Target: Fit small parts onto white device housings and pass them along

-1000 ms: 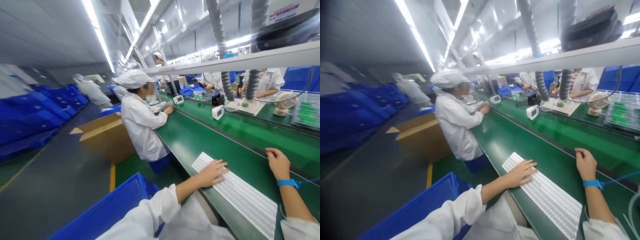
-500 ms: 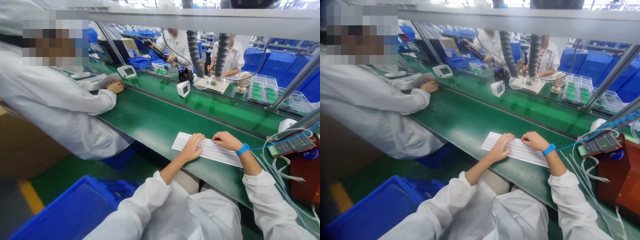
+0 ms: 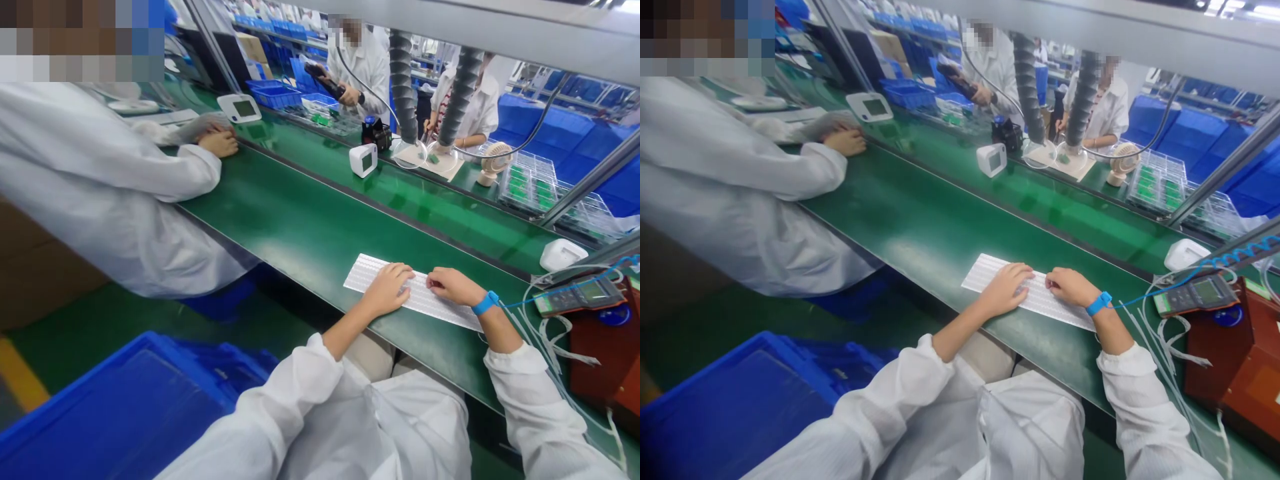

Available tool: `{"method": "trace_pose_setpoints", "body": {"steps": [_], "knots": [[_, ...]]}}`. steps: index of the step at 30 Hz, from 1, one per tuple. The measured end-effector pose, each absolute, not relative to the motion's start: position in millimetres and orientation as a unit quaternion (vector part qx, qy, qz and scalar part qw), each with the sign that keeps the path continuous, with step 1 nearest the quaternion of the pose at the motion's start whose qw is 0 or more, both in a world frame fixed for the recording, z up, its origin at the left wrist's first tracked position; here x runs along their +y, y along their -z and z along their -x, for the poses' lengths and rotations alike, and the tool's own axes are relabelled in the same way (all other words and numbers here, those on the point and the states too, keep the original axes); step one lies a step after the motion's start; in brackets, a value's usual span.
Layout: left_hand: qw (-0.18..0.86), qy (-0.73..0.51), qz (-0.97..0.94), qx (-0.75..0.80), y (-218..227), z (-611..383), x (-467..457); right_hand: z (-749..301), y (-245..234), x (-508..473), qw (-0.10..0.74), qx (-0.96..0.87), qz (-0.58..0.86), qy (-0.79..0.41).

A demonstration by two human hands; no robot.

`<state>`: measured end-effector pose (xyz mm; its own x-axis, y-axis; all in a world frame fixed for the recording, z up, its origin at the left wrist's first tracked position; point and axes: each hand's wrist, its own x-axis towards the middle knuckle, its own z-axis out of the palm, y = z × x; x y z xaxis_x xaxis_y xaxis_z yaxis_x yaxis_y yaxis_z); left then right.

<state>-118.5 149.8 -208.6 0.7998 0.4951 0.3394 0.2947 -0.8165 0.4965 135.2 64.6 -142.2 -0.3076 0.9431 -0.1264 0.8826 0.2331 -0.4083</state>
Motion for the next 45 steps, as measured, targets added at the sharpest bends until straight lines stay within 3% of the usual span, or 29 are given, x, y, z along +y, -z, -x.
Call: {"method": "trace_pose_setpoints", "body": {"steps": [11,15,19,25,28,33,39,45], "knots": [[0.193,-0.231,-0.929,0.215,214.0,123.1,151.8,-124.4,140.1,74.5,0.017,-0.783,0.581,-0.22],[0.186,-0.229,-0.931,0.216,216.8,125.2,155.1,-117.7,143.7,75.3,0.042,-0.768,0.602,-0.215],[0.191,-0.217,-0.933,0.214,218.2,132.7,156.7,-124.3,144.1,64.3,0.173,-0.734,0.609,-0.245],[0.222,-0.173,-0.941,0.189,206.5,130.2,190.1,-151.3,161.8,20.4,0.512,-0.499,0.619,-0.324],[0.264,-0.16,-0.937,0.163,187.2,73.8,213.4,-161.9,177.7,10.2,0.603,-0.396,0.596,-0.352],[0.41,-0.123,-0.9,0.077,158.4,-103.1,225.5,-170.9,192.4,19.7,0.628,-0.374,0.575,-0.368],[0.36,-0.13,-0.92,0.081,153.2,-298.3,224.9,-175.6,201.4,30.2,0.627,-0.386,0.555,-0.388],[0.324,-0.087,-0.941,0.051,157.2,-380.2,237.6,-176.3,212.2,38.9,0.636,-0.364,0.546,-0.406]]}}
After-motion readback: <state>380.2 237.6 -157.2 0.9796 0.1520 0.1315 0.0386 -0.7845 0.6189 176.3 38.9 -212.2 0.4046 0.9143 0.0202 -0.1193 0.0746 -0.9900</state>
